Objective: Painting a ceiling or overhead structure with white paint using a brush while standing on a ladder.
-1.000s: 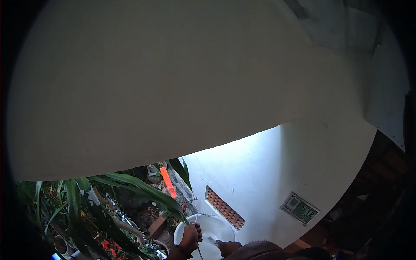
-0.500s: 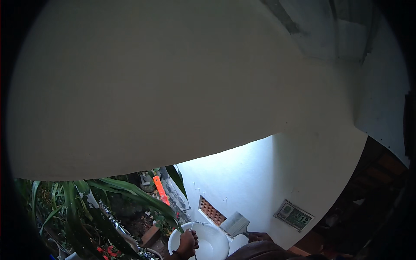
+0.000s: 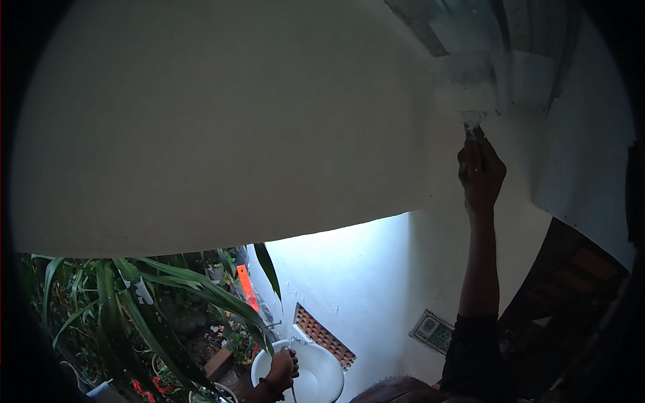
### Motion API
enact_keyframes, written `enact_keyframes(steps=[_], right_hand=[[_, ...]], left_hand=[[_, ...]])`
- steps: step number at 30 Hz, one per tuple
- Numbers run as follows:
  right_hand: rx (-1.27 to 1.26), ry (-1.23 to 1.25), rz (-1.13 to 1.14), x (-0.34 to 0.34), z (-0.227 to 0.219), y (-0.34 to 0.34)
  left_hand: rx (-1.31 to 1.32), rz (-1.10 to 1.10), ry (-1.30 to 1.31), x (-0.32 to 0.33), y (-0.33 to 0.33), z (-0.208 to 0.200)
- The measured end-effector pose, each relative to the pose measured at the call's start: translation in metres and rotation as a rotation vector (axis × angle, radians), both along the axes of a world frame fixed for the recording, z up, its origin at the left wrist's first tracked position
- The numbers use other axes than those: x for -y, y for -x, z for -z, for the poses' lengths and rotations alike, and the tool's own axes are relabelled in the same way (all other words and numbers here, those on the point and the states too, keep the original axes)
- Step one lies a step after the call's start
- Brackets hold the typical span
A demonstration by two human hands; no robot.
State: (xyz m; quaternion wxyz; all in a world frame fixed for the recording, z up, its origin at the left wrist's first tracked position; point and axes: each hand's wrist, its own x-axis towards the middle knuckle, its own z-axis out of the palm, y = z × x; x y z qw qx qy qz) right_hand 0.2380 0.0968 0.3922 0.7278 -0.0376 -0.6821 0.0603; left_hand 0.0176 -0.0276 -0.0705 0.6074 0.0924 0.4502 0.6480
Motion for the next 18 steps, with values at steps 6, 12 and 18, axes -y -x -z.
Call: enact_keyframes(steps=[6,12,18], right_hand=[[0.077,-0.232,-0.067,-0.007,-0.09,0.041],[0.105,-0.321,0.051,-0.015,-0.12,0.06],[0.074,-0.192,0.129,-0.059,-0.107,0.028]], left_hand=[[-0.016,0.035,-0.021,-0.002,-0.001,0.001],[-0.014,0.017,0.006,0.001,-0.003,-0.004],[-0.017,0.035,-0.011,0.001,-0.006,-0.008]])
